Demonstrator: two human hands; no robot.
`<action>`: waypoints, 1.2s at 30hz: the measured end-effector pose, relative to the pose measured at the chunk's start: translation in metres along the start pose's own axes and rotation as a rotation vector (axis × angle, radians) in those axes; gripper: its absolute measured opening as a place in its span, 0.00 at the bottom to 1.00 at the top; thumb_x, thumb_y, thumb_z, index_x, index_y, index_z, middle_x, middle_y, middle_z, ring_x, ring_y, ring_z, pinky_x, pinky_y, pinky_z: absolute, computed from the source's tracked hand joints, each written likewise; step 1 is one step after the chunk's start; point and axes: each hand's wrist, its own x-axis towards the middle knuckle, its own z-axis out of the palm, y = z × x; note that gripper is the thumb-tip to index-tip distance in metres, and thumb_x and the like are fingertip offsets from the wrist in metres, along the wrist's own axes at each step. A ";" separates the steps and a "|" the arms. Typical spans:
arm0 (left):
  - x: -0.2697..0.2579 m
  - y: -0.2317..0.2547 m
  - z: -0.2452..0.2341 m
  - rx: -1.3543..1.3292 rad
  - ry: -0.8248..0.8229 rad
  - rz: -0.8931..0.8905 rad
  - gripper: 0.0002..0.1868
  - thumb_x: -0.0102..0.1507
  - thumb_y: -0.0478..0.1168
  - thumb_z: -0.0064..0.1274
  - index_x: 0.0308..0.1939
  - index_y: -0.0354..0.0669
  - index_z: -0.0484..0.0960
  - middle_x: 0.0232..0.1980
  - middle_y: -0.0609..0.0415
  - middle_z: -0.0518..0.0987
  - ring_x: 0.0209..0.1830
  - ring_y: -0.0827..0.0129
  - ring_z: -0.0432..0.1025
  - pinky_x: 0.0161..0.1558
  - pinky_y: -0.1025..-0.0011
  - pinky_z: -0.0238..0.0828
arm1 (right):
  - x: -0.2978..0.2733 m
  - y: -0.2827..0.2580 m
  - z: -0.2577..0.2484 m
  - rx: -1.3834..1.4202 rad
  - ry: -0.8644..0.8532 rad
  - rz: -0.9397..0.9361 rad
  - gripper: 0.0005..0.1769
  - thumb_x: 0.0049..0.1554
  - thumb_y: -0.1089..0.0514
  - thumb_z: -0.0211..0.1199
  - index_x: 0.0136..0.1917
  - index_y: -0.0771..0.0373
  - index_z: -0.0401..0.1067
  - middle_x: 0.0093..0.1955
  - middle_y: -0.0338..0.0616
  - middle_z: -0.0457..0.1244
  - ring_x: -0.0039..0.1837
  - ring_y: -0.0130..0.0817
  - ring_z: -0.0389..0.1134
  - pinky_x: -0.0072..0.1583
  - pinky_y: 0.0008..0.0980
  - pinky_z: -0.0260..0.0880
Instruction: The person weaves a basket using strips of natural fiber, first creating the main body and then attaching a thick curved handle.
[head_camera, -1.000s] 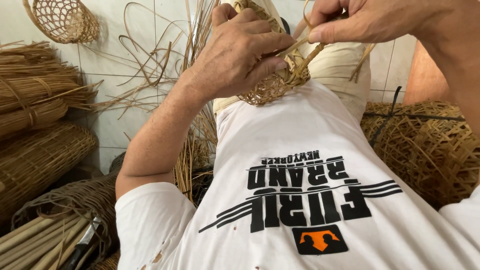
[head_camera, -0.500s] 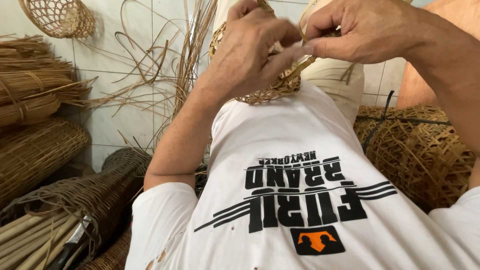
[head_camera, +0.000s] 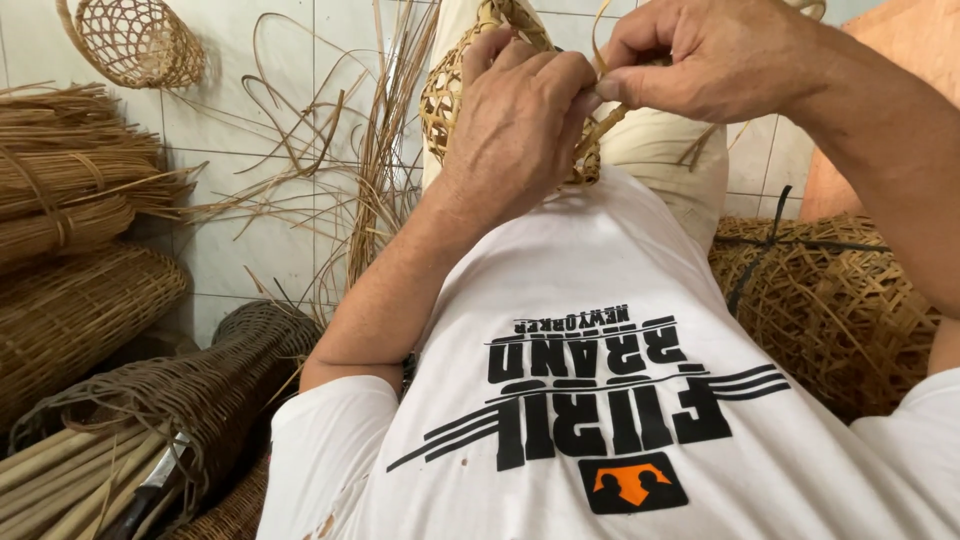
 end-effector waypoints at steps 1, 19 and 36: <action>-0.001 0.003 0.002 -0.015 0.048 0.006 0.19 0.74 0.49 0.32 0.36 0.46 0.73 0.28 0.54 0.77 0.30 0.61 0.67 0.58 0.56 0.55 | -0.001 0.002 -0.001 0.022 0.000 -0.030 0.11 0.66 0.56 0.62 0.40 0.57 0.75 0.31 0.32 0.59 0.34 0.25 0.54 0.39 0.29 0.51; 0.000 -0.004 0.012 -0.209 -0.008 -0.014 0.07 0.62 0.43 0.45 0.33 0.50 0.76 0.27 0.62 0.79 0.34 0.64 0.70 0.61 0.59 0.55 | -0.016 -0.042 -0.013 -0.104 -0.044 0.270 0.14 0.62 0.51 0.66 0.36 0.57 0.79 0.31 0.33 0.64 0.38 0.28 0.61 0.45 0.33 0.62; -0.003 -0.003 0.010 -0.247 0.100 0.093 0.06 0.64 0.42 0.57 0.35 0.46 0.82 0.31 0.59 0.80 0.34 0.67 0.72 0.60 0.60 0.57 | -0.044 -0.009 0.025 -0.223 0.512 -0.388 0.06 0.62 0.59 0.78 0.50 0.60 0.82 0.44 0.37 0.72 0.45 0.31 0.71 0.48 0.32 0.69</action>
